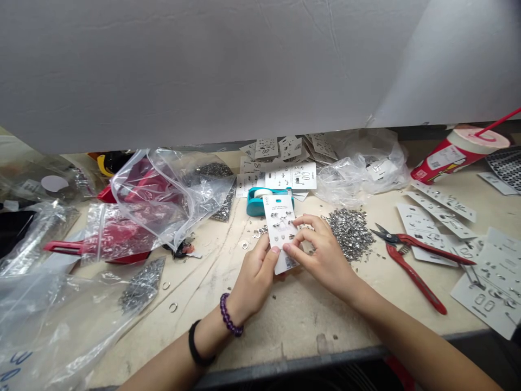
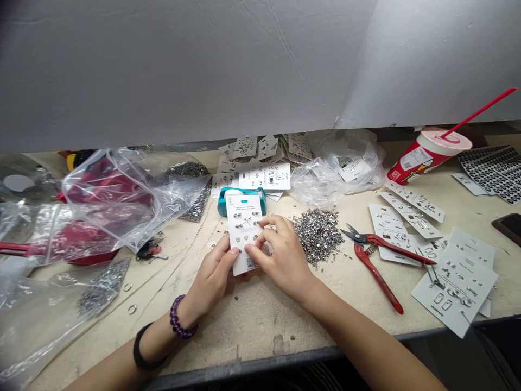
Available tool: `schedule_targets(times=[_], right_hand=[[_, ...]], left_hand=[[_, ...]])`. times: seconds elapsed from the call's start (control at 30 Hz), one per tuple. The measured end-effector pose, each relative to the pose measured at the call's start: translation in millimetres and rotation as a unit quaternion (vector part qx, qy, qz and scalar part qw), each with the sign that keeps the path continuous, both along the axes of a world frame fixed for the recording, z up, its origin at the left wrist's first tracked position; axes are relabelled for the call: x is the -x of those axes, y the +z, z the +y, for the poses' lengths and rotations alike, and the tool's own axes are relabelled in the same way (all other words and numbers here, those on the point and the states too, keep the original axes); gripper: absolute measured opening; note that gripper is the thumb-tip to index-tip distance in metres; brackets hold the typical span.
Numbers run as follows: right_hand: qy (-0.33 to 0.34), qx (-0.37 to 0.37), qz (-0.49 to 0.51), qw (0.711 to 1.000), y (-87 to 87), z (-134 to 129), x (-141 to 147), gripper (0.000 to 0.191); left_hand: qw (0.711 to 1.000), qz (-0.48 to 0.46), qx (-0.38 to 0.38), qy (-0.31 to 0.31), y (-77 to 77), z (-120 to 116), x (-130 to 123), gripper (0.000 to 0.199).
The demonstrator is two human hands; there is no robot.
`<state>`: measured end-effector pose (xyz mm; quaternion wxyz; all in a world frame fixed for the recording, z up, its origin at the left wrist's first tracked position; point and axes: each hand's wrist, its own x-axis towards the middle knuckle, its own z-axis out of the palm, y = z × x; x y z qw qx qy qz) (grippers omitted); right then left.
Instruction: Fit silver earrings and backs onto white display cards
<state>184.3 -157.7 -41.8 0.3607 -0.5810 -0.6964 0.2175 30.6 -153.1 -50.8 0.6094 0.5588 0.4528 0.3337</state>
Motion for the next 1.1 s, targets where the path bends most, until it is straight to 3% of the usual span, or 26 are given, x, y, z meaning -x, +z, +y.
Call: schedule_targets(times=[0.13,0.23,0.5,0.67,0.73,0.8,0.87,0.93,1.1], right_hand=[[-0.003,-0.029,-0.024,0.999,-2.2,1.2,-2.1,0.017],[-0.01,-0.057,-0.071,0.996,-4.7,2.4,-5.4,0.02],[-0.049,-0.162,-0.168,0.971,-5.9,1.3,-6.3,0.027],[-0.05,-0.17,-0.083,0.981,-2.7,0.9,-10.0,0.031],[-0.068,-0.131,-0.012,0.989,0.5,0.3,-12.7,0.031],[-0.064,-0.025,0.042,0.997,4.0,-0.2,-14.4,0.029],[-0.005,0.119,0.073,0.99,6.6,-0.3,-14.3,0.026],[0.065,0.213,0.101,0.97,7.5,-0.1,-12.8,0.028],[0.089,0.246,0.186,0.947,5.4,0.3,-10.4,0.029]], left_hand=[[0.989,0.088,-0.115,-0.017,3.7,-0.7,2.6,0.028],[0.984,0.111,-0.138,-0.03,3.7,0.8,2.6,0.029],[0.999,-0.033,0.018,0.004,-0.2,0.2,-1.7,0.03],[0.996,-0.065,0.046,0.036,4.9,2.0,-1.7,0.033],[0.992,-0.086,0.067,0.057,6.1,3.5,-1.2,0.034],[0.988,-0.103,0.083,0.075,6.2,5.0,-0.2,0.035],[0.986,-0.117,0.089,0.084,5.1,6.4,0.9,0.035],[0.984,-0.128,0.087,0.087,3.6,7.5,1.8,0.035],[0.982,-0.165,0.054,0.068,4.0,7.1,1.5,0.039]])
